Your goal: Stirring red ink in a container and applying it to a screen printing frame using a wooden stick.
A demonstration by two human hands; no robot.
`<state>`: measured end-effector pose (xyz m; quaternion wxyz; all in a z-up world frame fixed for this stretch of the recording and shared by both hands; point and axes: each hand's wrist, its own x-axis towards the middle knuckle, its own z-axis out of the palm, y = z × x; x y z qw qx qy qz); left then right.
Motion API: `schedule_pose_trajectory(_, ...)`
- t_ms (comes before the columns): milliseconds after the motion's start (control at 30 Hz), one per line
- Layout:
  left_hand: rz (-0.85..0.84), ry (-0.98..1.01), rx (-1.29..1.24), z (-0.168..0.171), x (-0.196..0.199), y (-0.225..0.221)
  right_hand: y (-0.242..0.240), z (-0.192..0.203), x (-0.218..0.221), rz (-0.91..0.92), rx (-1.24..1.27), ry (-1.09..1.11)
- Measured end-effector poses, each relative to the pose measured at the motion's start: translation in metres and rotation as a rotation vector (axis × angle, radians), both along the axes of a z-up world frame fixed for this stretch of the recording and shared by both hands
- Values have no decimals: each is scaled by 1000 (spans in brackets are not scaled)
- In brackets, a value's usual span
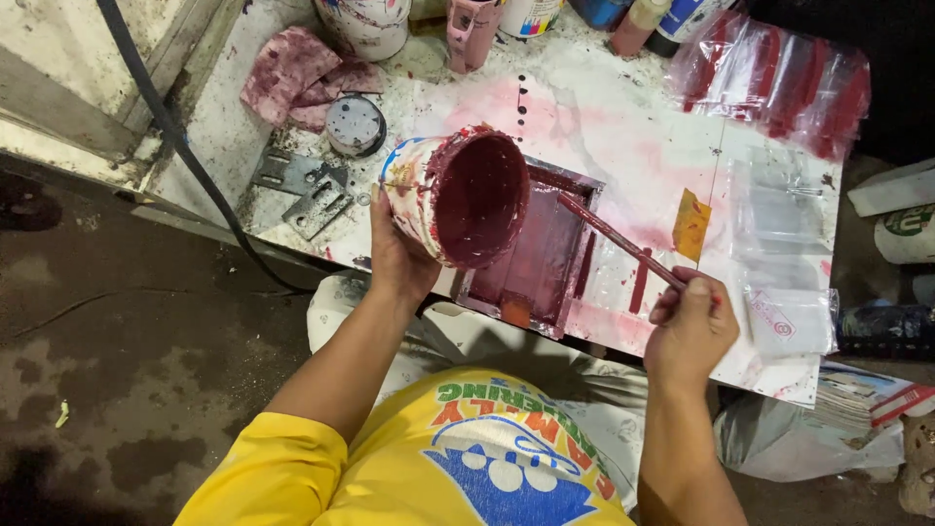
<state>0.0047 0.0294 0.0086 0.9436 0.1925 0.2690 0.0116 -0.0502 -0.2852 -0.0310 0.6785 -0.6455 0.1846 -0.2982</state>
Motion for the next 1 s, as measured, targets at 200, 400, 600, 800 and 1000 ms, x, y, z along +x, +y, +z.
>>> schedule_pose_trajectory(200, 45, 7, -48, -15, 2, 6, 11, -23, 13, 31, -93, 99)
schedule_pose_trajectory(400, 73, 30, -56, -4, -1, 6, 17, -29, 18, 105, -191, 120)
schedule_pose_trajectory(600, 78, 35, -53, -2, 0, 7, 18, -27, 17, 130, -302, 110)
schedule_pose_trajectory(800, 58, 23, -70, -6, 2, 3, 21, -16, 15, 192, -403, 54)
schedule_pose_trajectory(1000, 26, 9, -48, -15, 3, 4, 25, -9, 15, 254, -548, -35)
